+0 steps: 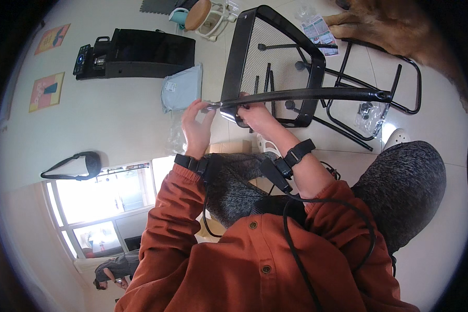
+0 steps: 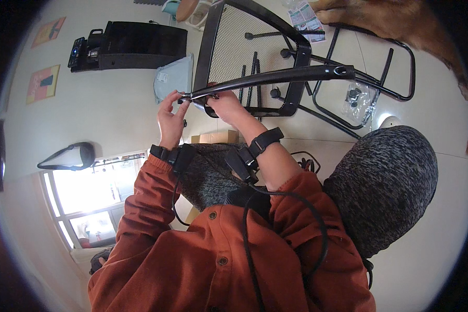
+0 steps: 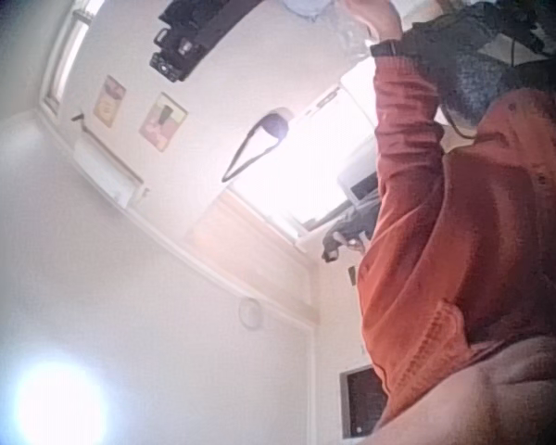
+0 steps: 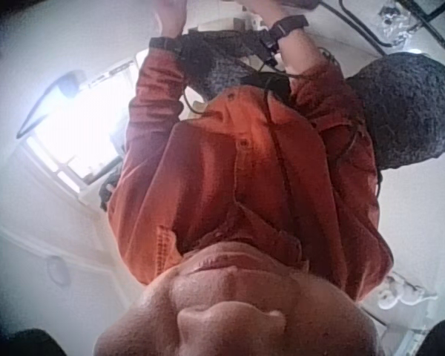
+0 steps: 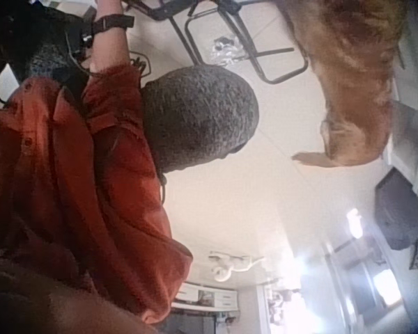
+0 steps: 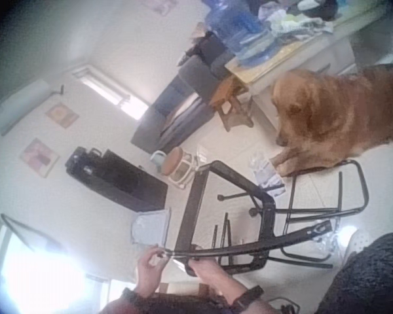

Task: The person assembles a chair by attaching a metal support bar to the chair back using an Allen key. They insert the bar, align it, and tighten the fasteners to secure it in place.

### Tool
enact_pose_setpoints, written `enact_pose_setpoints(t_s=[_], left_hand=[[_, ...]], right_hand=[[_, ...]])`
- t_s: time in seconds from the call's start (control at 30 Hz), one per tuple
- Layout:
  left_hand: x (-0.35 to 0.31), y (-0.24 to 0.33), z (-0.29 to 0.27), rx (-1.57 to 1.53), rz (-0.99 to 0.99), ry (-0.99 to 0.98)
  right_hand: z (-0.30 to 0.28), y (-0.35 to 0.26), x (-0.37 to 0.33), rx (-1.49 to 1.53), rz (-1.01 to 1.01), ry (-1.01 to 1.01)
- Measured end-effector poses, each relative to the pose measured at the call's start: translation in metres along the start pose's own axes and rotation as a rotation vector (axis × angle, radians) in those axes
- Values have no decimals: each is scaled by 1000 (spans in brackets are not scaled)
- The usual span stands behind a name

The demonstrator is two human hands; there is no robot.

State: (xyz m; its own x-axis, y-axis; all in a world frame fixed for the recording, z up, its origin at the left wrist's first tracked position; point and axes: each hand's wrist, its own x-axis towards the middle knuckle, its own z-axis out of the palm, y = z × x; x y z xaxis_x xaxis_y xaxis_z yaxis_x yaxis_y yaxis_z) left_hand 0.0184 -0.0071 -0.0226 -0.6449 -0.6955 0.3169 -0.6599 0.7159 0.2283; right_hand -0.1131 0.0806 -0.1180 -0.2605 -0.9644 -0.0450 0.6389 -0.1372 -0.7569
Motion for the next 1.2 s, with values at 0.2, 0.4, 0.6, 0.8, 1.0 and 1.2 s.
enact_pose_setpoints(t_s=[0.2,0.4,0.6,0.8,1.0,1.2], left_hand=[[-2,2,6,-7,-63,44],[-4,10,11,-126,-185,9],[-13,24,1,-252,-182,50],[-15,45,-12,-199,58,79],[1,48,-14,-214,153,-52],[-7,53,-11,-277,88,78]], right_hand=[[1,3,3,23,28,26],[3,6,0,141,48,2],[3,7,-1,-21,17,89],[3,10,-2,-147,-45,132],[10,10,-3,-114,-138,250],[-3,13,-5,-185,68,311]])
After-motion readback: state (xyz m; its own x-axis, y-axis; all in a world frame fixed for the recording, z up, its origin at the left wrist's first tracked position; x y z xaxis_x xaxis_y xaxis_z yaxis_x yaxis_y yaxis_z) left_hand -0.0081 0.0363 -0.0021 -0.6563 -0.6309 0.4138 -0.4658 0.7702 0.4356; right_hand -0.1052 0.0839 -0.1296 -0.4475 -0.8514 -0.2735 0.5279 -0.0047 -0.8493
